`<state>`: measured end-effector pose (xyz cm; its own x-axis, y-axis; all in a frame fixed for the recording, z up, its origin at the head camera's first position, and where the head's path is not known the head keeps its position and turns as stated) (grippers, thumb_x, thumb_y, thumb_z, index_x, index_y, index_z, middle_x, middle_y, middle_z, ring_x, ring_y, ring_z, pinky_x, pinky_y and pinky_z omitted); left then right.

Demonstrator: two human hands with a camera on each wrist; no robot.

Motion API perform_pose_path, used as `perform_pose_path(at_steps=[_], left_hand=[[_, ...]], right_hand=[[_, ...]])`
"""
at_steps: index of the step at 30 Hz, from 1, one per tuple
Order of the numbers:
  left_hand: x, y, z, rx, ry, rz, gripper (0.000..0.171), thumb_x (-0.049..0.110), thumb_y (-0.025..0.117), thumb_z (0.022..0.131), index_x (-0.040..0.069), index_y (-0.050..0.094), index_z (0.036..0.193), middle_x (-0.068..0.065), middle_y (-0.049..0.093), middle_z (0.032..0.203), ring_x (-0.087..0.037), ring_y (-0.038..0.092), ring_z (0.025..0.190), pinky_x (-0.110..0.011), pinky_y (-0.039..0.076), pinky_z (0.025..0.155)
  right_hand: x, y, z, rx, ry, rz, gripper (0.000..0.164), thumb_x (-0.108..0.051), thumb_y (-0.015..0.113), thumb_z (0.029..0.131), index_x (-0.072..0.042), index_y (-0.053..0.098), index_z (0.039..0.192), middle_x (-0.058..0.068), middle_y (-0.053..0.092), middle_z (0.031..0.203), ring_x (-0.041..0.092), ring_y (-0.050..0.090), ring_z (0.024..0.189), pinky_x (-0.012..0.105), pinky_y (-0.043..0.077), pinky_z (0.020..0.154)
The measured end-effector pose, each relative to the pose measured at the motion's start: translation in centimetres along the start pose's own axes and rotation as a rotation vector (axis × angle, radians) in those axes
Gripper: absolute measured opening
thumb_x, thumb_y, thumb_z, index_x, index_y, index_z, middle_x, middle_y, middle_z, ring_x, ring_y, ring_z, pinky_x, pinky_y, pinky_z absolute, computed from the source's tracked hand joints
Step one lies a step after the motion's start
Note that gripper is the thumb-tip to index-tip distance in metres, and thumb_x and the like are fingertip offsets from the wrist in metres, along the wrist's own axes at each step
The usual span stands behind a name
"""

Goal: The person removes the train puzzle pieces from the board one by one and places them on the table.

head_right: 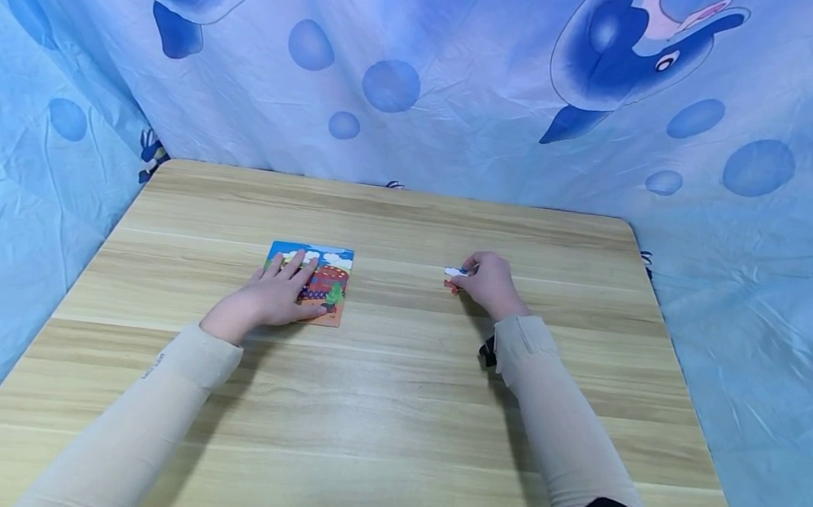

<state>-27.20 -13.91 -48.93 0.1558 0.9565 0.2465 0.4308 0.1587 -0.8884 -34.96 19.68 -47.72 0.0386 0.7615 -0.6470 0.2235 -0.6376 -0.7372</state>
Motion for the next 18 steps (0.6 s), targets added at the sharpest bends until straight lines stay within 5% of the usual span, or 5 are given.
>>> perform_pose_path(at_steps=[11, 18], left_hand=[[0.0, 0.1, 0.2, -0.008, -0.005, 0.009, 0.096, 0.066, 0.051, 0.098, 0.013, 0.008, 0.165, -0.018, -0.003, 0.169, -0.046, -0.006, 0.15, -0.066, 0.007, 0.116], [-0.7, 0.8, 0.8, -0.015, -0.009, -0.002, 0.099, 0.07, 0.049, 0.096, 0.014, 0.004, 0.165, -0.016, -0.007, 0.169, -0.044, -0.01, 0.15, -0.066, 0.004, 0.116]], right_hand=[[0.0, -0.9, -0.3, 0.014, -0.032, 0.014, 0.026, -0.024, 0.074, 0.096, -0.003, 0.065, 0.109, 0.014, 0.064, 0.096, 0.027, 0.06, 0.077, 0.038, 0.051, 0.066], [-1.9, -1.5, -0.8, 0.073, -0.133, 0.075, 0.033, -0.019, 0.073, 0.096, 0.004, 0.067, 0.119, 0.014, 0.067, 0.1, 0.027, 0.061, 0.088, 0.04, 0.052, 0.075]])
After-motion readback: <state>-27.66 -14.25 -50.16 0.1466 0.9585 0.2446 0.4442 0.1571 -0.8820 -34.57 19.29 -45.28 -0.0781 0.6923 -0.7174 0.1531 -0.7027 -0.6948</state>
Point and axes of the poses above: each hand's wrist, its own z-axis towards the middle knuckle, its own y-axis out of the palm, x = y × z, the point moved 10 cm from there along z, towards the middle knuckle
